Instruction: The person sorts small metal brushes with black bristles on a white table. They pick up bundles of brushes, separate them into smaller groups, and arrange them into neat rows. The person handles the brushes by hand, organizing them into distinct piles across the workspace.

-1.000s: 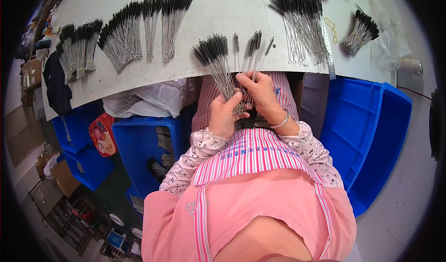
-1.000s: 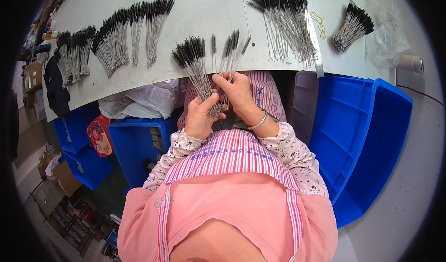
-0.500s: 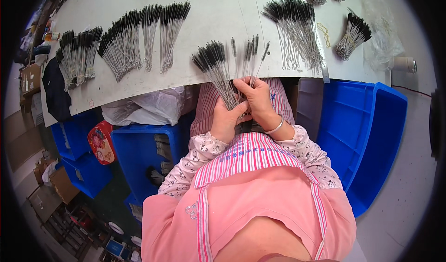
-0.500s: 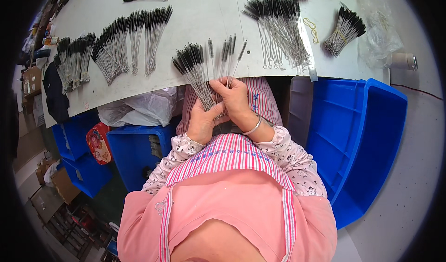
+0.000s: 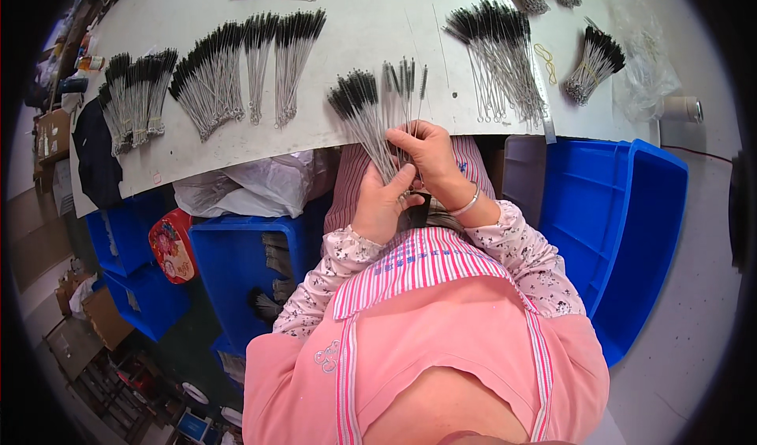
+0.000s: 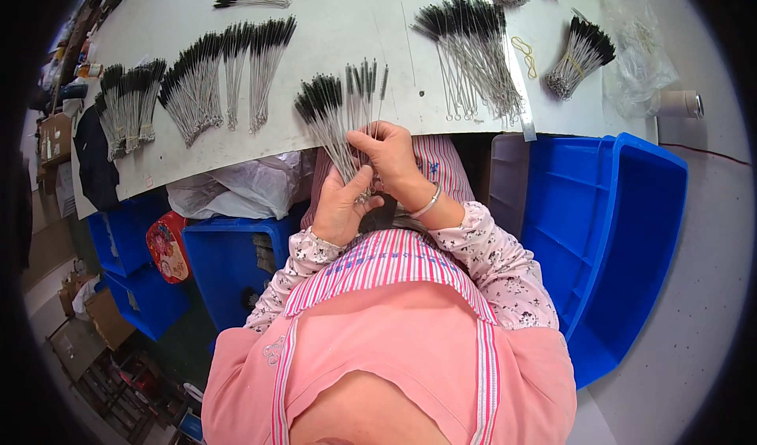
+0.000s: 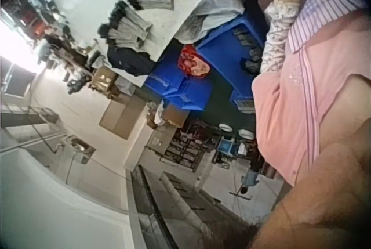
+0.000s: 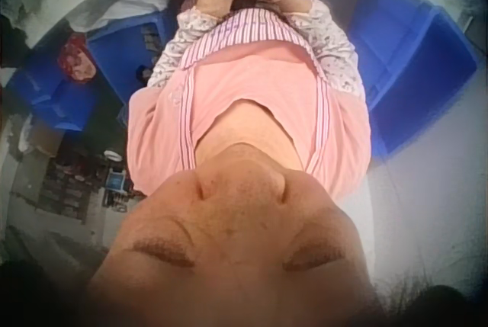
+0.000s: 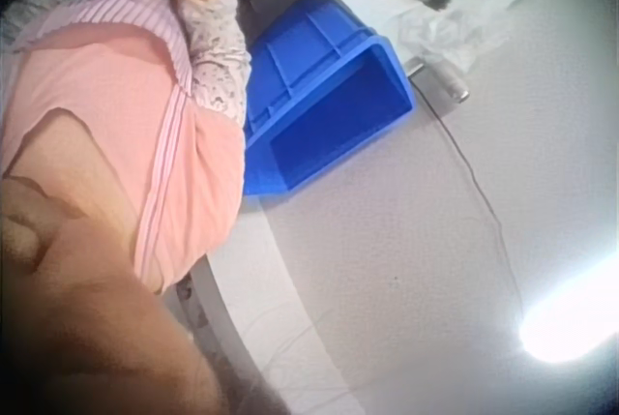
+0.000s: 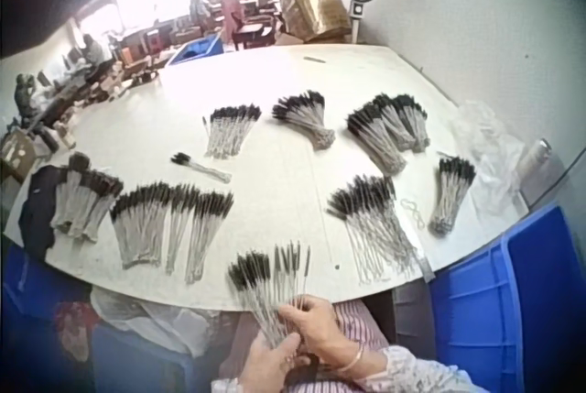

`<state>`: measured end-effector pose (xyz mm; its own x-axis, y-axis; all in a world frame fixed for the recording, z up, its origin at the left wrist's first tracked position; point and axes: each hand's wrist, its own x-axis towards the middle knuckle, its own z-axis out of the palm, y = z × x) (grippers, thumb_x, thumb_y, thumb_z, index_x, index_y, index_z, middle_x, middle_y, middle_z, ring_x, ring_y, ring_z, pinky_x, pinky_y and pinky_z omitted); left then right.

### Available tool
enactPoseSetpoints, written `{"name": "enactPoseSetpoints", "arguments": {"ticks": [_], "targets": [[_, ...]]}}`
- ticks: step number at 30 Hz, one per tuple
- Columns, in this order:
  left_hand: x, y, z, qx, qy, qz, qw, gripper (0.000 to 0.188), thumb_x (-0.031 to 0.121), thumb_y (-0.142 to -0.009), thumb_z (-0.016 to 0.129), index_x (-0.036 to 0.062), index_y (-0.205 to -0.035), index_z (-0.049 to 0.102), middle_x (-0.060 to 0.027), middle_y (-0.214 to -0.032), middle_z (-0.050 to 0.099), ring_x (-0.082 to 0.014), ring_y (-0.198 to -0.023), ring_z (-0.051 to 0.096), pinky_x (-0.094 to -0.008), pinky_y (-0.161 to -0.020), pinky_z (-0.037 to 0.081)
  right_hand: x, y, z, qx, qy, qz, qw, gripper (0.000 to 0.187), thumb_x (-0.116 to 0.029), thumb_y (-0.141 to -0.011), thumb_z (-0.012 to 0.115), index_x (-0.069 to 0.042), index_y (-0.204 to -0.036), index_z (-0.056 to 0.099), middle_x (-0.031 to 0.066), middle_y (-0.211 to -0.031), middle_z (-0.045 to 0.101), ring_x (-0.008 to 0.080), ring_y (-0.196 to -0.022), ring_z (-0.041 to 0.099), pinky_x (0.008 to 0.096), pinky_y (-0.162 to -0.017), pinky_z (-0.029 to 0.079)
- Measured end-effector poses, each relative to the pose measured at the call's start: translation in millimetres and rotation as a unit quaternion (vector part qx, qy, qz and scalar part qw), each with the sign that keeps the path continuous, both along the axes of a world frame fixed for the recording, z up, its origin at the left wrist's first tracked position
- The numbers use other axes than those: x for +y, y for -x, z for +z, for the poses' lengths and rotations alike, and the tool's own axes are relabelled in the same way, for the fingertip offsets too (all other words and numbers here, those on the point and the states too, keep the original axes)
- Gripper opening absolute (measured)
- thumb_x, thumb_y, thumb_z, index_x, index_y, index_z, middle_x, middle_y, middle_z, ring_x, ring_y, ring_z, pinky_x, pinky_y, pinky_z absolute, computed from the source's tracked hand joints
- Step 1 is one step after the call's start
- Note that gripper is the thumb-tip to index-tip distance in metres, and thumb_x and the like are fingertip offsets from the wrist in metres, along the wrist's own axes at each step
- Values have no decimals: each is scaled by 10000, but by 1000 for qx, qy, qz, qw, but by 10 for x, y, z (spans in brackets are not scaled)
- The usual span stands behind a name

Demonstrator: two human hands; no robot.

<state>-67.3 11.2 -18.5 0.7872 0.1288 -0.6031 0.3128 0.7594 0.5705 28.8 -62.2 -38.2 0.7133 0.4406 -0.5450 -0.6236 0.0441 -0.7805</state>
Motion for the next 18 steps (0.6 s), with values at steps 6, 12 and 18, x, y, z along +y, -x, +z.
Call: {"name": "enactPoseSetpoints", "arguments": {"ticks": [6, 12, 18], "targets": [[-34, -48, -41, -21, -40, 13, 999, 326, 79, -858, 581, 117, -1138, 418, -10, -940, 566, -126, -781, 596, -270, -628, 508, 39, 36, -30, 3, -18, -16, 1000, 152, -121, -782, 683, 12, -793, 611, 40, -674, 596, 82, -532, 526, 215, -464, 420], [21, 42, -10, 12, -2, 0, 1000, 266, 48, -854, 567, 102, -1060, 407, -47, -900, 565, -138, -717, 592, -256, -572, 494, 65, -176, 271, 81, 2, -10, 997, 183, -141, -768, 696, -1, -807, 584, 23, -643, 544, 88, -506, 504, 211, -422, 380], [45, 62, -7, -30, -13, -1, 999, 223, 39, -853, 569, 90, -1024, 436, -64, -851, 580, -132, -663, 578, -208, -443, 412, 174, -654, 171, -11, 52, -35, 998, 227, -178, -670, 771, -39, -719, 598, 27, -646, 539, 94, -486, 424, 244, -436, 298]]}}
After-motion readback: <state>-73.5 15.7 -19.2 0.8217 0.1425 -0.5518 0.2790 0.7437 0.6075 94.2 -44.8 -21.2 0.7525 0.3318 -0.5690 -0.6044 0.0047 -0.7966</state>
